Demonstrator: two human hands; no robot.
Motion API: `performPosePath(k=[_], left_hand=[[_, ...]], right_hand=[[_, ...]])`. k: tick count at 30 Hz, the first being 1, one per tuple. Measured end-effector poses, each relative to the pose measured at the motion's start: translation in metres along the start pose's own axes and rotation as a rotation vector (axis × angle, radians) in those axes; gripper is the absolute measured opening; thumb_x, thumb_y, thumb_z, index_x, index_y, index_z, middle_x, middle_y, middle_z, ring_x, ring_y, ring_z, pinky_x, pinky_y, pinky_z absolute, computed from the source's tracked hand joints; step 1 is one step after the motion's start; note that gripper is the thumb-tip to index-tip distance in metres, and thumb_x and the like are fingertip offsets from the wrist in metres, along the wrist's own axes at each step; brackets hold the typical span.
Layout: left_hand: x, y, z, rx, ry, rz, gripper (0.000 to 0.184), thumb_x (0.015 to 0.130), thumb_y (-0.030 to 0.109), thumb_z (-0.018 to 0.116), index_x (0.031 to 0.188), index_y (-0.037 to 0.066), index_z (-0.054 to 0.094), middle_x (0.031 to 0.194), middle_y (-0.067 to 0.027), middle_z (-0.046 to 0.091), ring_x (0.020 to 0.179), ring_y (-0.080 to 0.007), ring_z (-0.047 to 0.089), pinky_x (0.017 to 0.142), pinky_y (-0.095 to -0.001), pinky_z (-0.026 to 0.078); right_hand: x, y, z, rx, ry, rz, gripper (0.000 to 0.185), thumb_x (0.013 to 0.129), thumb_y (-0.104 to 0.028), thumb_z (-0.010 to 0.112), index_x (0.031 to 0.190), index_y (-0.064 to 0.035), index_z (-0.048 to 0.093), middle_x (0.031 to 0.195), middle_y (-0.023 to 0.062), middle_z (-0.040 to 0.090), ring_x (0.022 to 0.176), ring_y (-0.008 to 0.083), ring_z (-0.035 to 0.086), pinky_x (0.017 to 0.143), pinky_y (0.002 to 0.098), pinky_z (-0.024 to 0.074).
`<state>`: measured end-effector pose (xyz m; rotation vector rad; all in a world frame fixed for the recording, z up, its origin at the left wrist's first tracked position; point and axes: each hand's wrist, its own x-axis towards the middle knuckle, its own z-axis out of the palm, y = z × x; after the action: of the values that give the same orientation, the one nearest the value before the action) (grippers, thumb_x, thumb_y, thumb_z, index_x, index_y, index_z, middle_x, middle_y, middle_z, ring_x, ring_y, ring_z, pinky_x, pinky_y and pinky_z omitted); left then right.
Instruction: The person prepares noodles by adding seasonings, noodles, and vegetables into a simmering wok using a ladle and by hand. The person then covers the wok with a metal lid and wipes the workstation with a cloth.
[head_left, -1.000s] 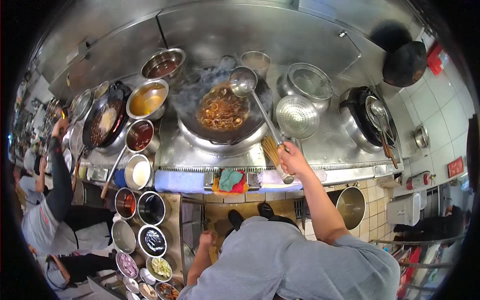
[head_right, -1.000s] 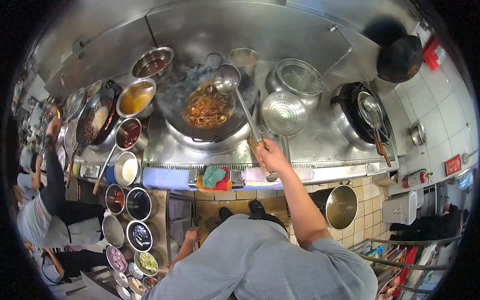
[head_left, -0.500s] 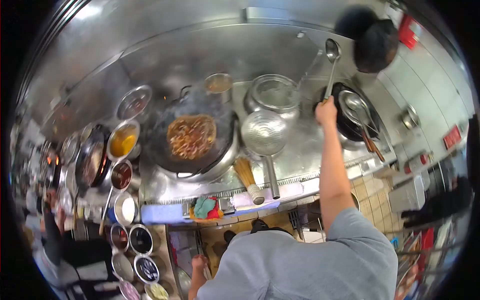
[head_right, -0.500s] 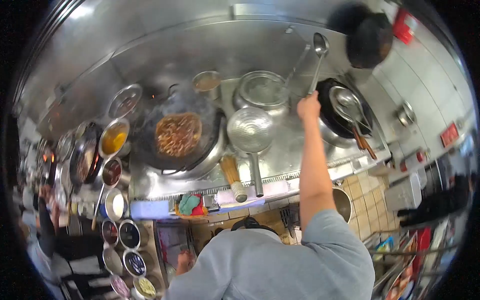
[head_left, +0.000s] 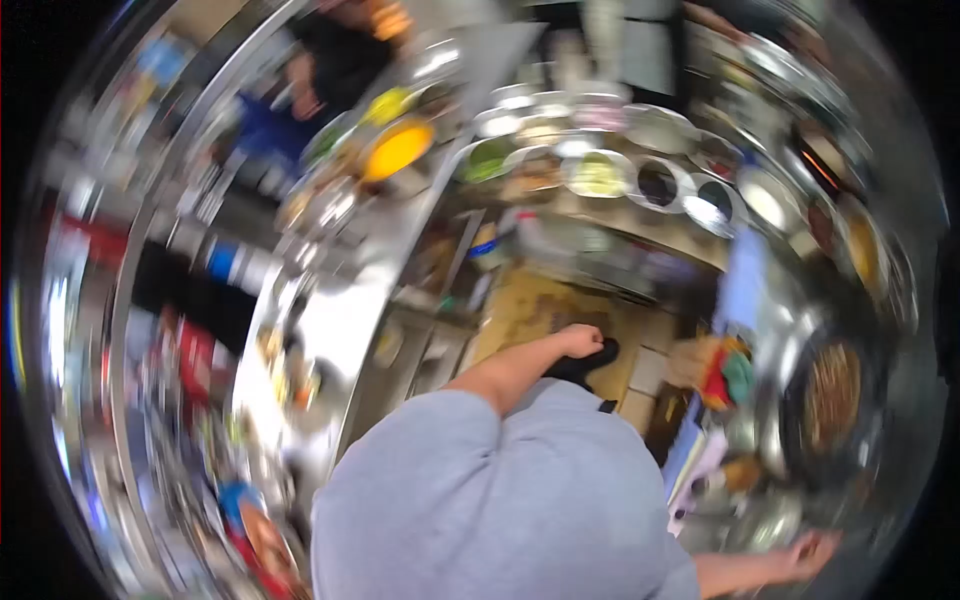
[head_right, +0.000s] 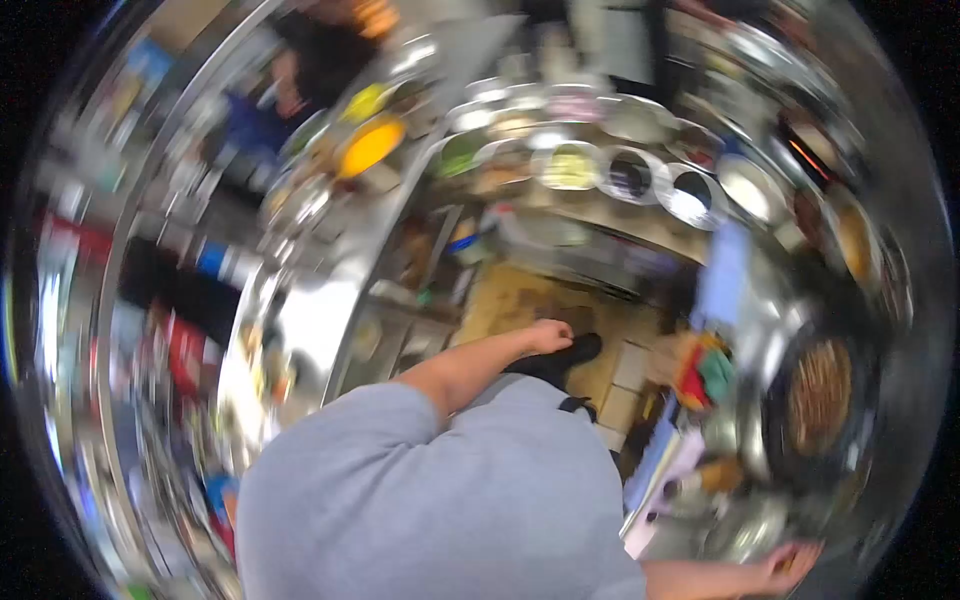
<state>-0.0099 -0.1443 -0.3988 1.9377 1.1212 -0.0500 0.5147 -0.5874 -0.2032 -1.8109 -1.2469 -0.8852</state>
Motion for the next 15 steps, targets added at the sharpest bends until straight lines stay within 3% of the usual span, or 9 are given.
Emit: performPosePath(k=[1, 2, 4, 7, 8, 10, 11, 12, 15], left_hand=[[-0.019, -0.028, 0.001, -0.054, 0.119, -0.056, 0.031, 0.074, 0.029, 0.053, 0.095, 0.007, 0.060, 0.093, -0.0151, 0.061, 0.088, -0.0297, 0.057, 0.076, -0.0384, 0.045], [-0.041, -0.051, -0.006, -0.194, 0.152, -0.156, 0.030, 0.074, 0.028, 0.054, 0.095, 0.007, 0.060, 0.088, -0.0146, 0.062, 0.082, -0.0280, 0.059, 0.073, -0.0371, 0.046], [-0.067, -0.152, 0.020, -0.167, 0.425, -0.035, 0.027, 0.075, 0.027, 0.054, 0.092, 0.007, 0.061, 0.078, -0.0118, 0.064, 0.068, -0.0237, 0.061, 0.065, -0.0331, 0.048], [-0.183, -0.152, -0.043, -0.846, 0.856, -0.556, 0.021, 0.076, 0.019, 0.055, 0.091, 0.005, 0.061, 0.074, -0.0087, 0.063, 0.061, -0.0190, 0.059, 0.057, -0.0308, 0.047], [-0.218, -0.163, -0.056, -0.513, 1.107, -0.494, 0.017, 0.078, 0.016, 0.054, 0.090, 0.006, 0.060, 0.067, -0.0060, 0.059, 0.059, -0.0141, 0.056, 0.053, -0.0281, 0.045], [-0.287, -0.161, -0.088, -0.934, 1.603, -0.513, 0.014, 0.080, 0.010, 0.046, 0.076, 0.007, 0.059, 0.059, 0.0004, 0.050, 0.053, -0.0095, 0.045, 0.048, -0.0253, 0.040], [-0.325, -0.171, -0.099, -1.199, 1.753, -0.653, 0.017, 0.082, 0.015, 0.044, 0.077, 0.007, 0.058, 0.058, 0.0019, 0.047, 0.050, -0.0097, 0.041, 0.046, -0.0252, 0.036], [-0.351, -0.203, -0.087, -1.040, 2.116, -0.527, 0.019, 0.082, 0.023, 0.044, 0.074, 0.009, 0.054, 0.056, 0.0030, 0.042, 0.048, -0.0100, 0.037, 0.045, -0.0252, 0.033], [-0.450, -0.225, -0.063, -1.633, 2.440, -0.319, 0.028, 0.084, 0.042, 0.041, 0.079, 0.014, 0.043, 0.057, 0.0016, 0.039, 0.046, -0.0101, 0.035, 0.042, -0.0261, 0.031]], right_hand=[[0.066, -0.084, 0.041, 0.031, 0.237, -0.208, 0.044, 0.087, -0.039, 0.041, 0.064, -0.0027, 0.046, 0.060, 0.0115, 0.049, 0.066, 0.0268, 0.057, 0.059, 0.0358, 0.0473], [0.033, -0.003, 0.048, 0.355, 0.357, 0.223, 0.044, 0.083, -0.043, 0.048, 0.070, -0.0006, 0.051, 0.064, 0.0133, 0.053, 0.070, 0.0260, 0.059, 0.058, 0.0352, 0.0475], [0.062, -0.085, 0.093, 0.390, 0.289, 0.477, 0.043, 0.083, -0.041, 0.049, 0.071, -0.0004, 0.051, 0.065, 0.0132, 0.053, 0.070, 0.0255, 0.059, 0.058, 0.0348, 0.0474], [0.072, -0.142, 0.167, 0.493, 0.096, 0.546, 0.040, 0.082, -0.039, 0.049, 0.073, 0.0000, 0.051, 0.067, 0.0130, 0.053, 0.071, 0.0248, 0.059, 0.059, 0.0343, 0.0473], [0.071, -0.161, 0.190, 0.524, 0.016, 0.555, 0.039, 0.082, -0.038, 0.050, 0.074, 0.0001, 0.051, 0.067, 0.0129, 0.053, 0.071, 0.0245, 0.058, 0.059, 0.0341, 0.0473], [0.073, -0.205, 0.239, 0.591, -0.131, 0.569, 0.038, 0.082, -0.037, 0.050, 0.075, 0.0004, 0.052, 0.068, 0.0128, 0.054, 0.071, 0.0241, 0.058, 0.059, 0.0338, 0.0472], [0.075, -0.227, 0.260, 0.627, -0.203, 0.570, 0.037, 0.082, -0.036, 0.050, 0.075, 0.0005, 0.052, 0.069, 0.0127, 0.054, 0.071, 0.0238, 0.058, 0.059, 0.0336, 0.0471], [0.076, -0.250, 0.281, 0.654, -0.269, 0.570, 0.036, 0.082, -0.035, 0.051, 0.076, 0.0006, 0.052, 0.069, 0.0126, 0.054, 0.071, 0.0236, 0.058, 0.060, 0.0334, 0.0471], [0.078, -0.313, 0.328, 0.724, -0.445, 0.568, 0.034, 0.082, -0.033, 0.051, 0.078, 0.0010, 0.052, 0.071, 0.0124, 0.054, 0.071, 0.0228, 0.057, 0.060, 0.0329, 0.0470]])
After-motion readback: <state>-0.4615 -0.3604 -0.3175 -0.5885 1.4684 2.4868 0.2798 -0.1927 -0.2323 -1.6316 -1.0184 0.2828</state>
